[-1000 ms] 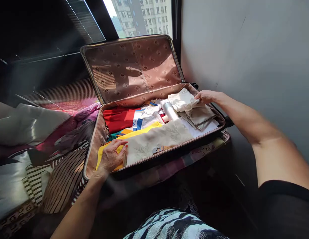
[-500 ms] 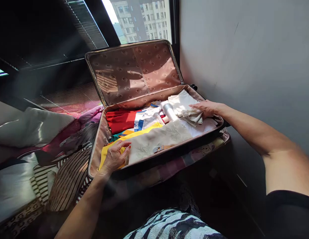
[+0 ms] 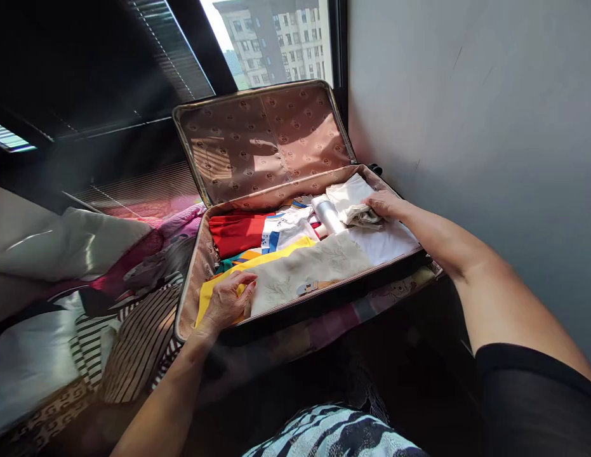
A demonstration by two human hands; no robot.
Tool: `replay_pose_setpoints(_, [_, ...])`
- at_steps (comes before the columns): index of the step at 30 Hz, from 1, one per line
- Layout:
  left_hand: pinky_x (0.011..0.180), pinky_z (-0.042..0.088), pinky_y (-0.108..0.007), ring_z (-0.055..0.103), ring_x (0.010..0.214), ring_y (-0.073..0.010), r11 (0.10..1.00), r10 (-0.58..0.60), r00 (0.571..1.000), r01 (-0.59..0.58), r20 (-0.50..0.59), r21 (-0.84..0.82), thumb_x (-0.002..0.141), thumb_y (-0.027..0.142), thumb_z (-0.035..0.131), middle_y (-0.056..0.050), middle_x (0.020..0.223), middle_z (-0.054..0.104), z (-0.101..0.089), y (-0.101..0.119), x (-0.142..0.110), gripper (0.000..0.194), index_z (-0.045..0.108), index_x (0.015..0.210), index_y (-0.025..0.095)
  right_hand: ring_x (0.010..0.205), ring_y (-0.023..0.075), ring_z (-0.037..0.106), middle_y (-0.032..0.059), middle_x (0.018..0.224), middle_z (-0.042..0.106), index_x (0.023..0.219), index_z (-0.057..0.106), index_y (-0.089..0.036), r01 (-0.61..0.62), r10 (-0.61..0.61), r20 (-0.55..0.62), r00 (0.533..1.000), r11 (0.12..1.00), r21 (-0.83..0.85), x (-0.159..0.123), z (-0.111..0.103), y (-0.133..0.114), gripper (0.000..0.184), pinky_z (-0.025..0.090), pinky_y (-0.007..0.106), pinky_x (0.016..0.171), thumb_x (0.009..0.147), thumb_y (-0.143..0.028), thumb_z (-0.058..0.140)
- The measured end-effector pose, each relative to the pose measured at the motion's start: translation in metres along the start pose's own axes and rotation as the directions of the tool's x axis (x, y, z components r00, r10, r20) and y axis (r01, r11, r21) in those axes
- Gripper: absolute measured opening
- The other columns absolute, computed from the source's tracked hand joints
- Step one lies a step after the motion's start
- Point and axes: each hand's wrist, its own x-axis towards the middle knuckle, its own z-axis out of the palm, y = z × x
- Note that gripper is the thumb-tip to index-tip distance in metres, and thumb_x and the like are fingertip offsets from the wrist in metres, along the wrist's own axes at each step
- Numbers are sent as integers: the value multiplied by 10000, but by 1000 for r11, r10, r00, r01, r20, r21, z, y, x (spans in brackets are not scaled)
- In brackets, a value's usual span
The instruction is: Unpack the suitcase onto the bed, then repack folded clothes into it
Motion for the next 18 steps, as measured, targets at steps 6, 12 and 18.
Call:
replay_pose_setpoints(6, [874, 650, -390, 777, 889, -264, 1000, -12, 1000, 12, -11, -12, 940, 333, 587, -110, 971, 802, 2, -2, 1, 249, 801, 973, 210, 816, 148, 607, 49, 821, 708, 1118, 808, -70, -232, 242, -10, 970, 939, 254, 15, -62, -2, 277, 492, 238, 800, 888, -26, 658])
replay_pose_setpoints(12, [915, 647, -404, 779, 926, -268, 999, -10, 1000, 10, -17, -31, 931, 321, 599, -115, 1002, 808, 5, -3, 2, 238, 807, 968, 210, 659, 83, 482, 7, 728, 585, 865, 688, -63, -228, 233, 50, 971, 847, 481, -14, -108, -29, 126, 442, 236, 675, 947, -6, 611])
replay_pose_setpoints(18, [928, 622, -411, 759, 886, -264, 987, -109, 994, 107, -10, -119, 889, 270, 645, -106, 955, 792, 4, 7, 3, 181, 806, 935, 201, 623, 107, 495, 23, 697, 551, 816, 650, -79, -258, 228, 130, 965, 735, 626, -53, -109, -85, 139, 452, 272, 628, 843, 50, 607])
